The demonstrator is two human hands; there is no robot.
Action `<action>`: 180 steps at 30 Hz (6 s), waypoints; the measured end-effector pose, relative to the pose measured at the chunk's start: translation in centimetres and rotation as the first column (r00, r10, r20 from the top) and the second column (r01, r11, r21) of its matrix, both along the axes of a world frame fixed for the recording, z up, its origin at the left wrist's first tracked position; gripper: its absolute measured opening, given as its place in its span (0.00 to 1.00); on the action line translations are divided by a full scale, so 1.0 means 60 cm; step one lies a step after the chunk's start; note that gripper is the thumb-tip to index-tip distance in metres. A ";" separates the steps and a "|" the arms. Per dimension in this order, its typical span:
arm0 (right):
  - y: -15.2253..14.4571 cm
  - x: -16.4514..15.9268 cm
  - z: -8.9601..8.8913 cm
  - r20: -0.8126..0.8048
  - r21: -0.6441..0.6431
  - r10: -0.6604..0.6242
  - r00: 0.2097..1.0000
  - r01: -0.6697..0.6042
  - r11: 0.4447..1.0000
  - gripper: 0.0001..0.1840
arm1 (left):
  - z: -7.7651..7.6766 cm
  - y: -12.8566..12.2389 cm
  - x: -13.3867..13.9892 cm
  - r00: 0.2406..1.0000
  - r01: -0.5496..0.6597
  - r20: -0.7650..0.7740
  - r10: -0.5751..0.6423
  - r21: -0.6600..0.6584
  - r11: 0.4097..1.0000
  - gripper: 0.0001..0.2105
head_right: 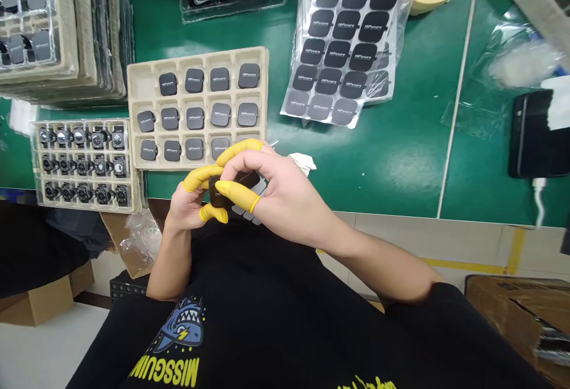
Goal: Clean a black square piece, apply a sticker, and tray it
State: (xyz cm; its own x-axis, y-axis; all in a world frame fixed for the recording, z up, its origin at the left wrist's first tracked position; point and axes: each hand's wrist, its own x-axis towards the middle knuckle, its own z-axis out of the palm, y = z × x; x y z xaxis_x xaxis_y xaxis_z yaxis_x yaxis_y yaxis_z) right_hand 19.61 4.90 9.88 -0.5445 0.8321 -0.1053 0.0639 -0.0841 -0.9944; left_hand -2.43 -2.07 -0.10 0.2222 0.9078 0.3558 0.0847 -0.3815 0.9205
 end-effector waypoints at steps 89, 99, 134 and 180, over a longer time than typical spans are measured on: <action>-0.005 -0.016 -0.031 0.111 0.135 0.044 0.993 -0.059 0.989 0.07 | 0.007 -0.025 0.006 0.946 0.022 0.313 0.081 -0.313 0.949 0.34; -0.002 -0.029 -0.026 0.209 0.065 0.156 0.965 -0.173 0.983 0.06 | -0.001 -0.026 -0.005 0.990 0.039 0.138 -0.001 -0.274 0.961 0.29; 0.288 -0.421 -0.150 0.674 0.577 -0.038 0.738 -0.493 0.651 0.06 | -0.059 -0.303 -0.130 0.711 -0.530 0.268 0.650 -0.403 0.746 0.25; 0.186 -0.143 -0.147 0.913 0.408 -0.104 0.395 -0.874 0.263 0.11 | 0.339 0.099 -0.661 0.852 -0.382 -0.407 0.330 -0.053 0.922 0.32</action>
State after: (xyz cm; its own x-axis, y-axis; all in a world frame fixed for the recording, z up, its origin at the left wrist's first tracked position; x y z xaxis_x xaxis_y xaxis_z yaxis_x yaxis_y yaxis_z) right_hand 11.06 16.03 1.07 -0.9127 0.3765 -0.1590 0.3796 0.9251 0.0115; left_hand -42.10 3.89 20.27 -0.0304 0.9821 0.1857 0.5477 -0.1390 0.8250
